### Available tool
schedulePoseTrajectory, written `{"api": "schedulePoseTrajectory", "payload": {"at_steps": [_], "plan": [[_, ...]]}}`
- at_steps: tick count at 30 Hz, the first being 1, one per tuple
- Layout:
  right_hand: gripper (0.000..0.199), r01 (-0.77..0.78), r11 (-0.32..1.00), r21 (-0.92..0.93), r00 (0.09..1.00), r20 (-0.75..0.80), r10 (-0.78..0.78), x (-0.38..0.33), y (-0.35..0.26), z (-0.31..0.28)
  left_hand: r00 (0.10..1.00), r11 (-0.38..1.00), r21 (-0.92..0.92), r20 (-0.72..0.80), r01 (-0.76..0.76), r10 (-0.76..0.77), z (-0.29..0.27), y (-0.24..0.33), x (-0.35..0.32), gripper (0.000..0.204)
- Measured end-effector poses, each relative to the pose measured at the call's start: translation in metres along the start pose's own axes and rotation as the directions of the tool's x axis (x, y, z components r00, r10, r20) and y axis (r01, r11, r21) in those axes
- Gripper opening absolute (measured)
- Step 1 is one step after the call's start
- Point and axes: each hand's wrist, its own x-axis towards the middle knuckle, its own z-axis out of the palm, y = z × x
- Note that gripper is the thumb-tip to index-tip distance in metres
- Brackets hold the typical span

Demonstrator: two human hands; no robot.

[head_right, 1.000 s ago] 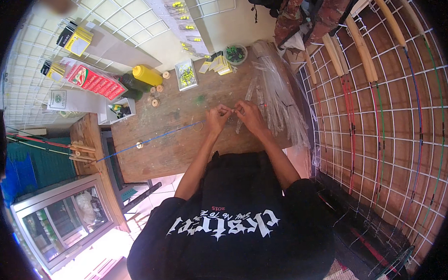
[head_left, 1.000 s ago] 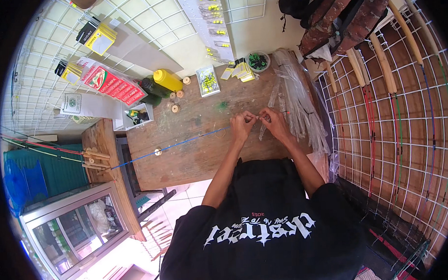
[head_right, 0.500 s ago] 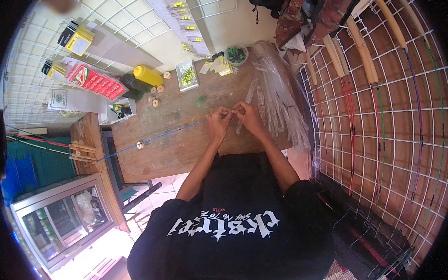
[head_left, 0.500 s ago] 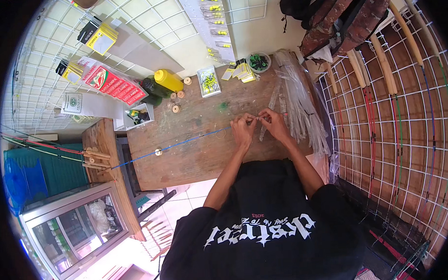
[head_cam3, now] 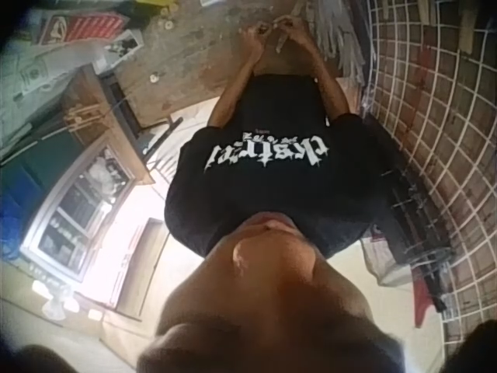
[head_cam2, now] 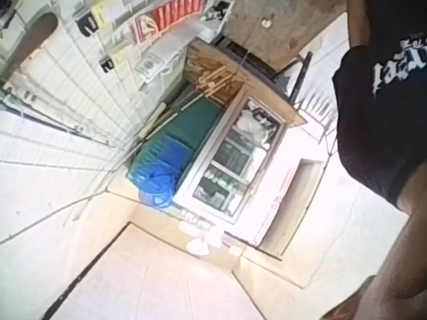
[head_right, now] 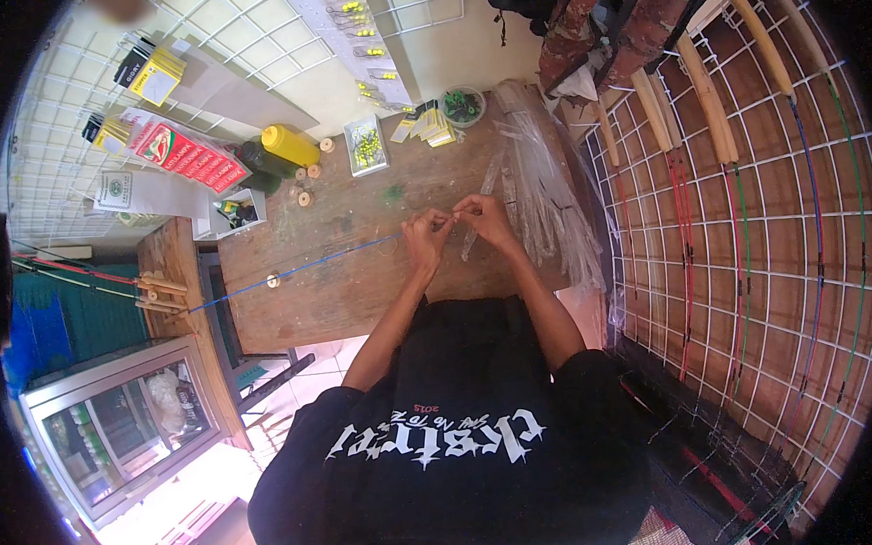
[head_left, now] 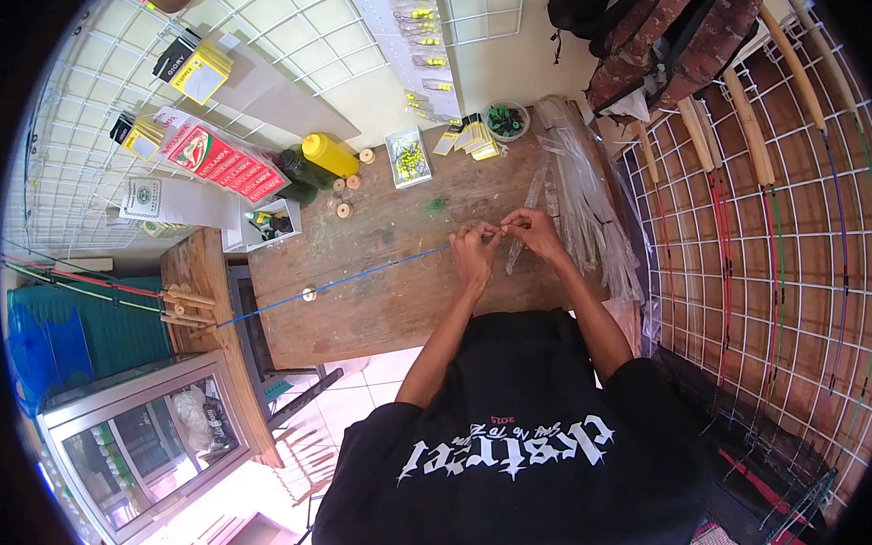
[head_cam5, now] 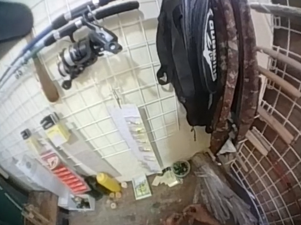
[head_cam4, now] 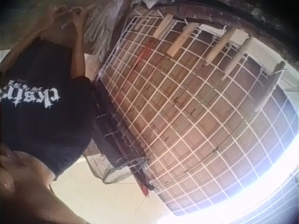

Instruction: The recorder is assembling fishing rods and tackle by sliding stoppers and floats onto the rods at a workbench.

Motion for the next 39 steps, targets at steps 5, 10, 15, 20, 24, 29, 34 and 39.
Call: {"api": "schedulePoseTrajectory", "payload": {"at_steps": [5,10,15,20,24,29,34,39], "plan": [[0.012,-0.037,0.999,0.015,0.999,0.028,0.037,0.001,-0.012,-0.001,1.0,1.0,0.012,0.002,-0.004,0.004,0.001,-0.005,0.002,0.011],[0.01,0.057,0.995,0.078,0.998,-0.015,-0.056,0.0,-0.01,0.005,0.955,0.894,-0.365,0.231,0.26,-0.184,-0.001,-0.011,0.009,0.02],[0.01,0.159,0.976,-0.147,0.986,-0.019,-0.163,-0.009,-0.028,0.011,0.889,0.804,-0.476,0.436,0.358,-0.137,-0.009,-0.036,0.016,0.03],[0.011,0.135,0.956,-0.26,0.991,0.057,-0.124,-0.012,-0.035,0.004,0.853,0.648,-0.631,0.519,0.426,-0.056,-0.011,-0.045,0.022,0.027],[0.012,0.251,0.907,-0.338,0.966,0.151,-0.211,-0.011,-0.033,0.001,0.837,0.688,-0.596,0.547,0.415,-0.031,-0.01,-0.049,0.025,0.024],[0.014,0.347,0.867,-0.358,0.936,0.195,-0.294,-0.01,-0.03,0.0,0.842,0.694,-0.62,0.538,0.366,0.037,-0.008,-0.056,0.025,0.026],[0.016,0.365,0.828,-0.426,0.925,0.263,-0.273,-0.008,-0.031,-0.004,0.843,0.794,-0.547,0.531,0.265,0.085,-0.01,-0.055,0.022,0.041],[0.015,0.389,0.76,-0.521,0.913,0.328,-0.243,-0.008,-0.027,-0.002,0.892,0.854,-0.492,0.445,0.171,0.078,-0.014,-0.049,0.02,0.037]]}}
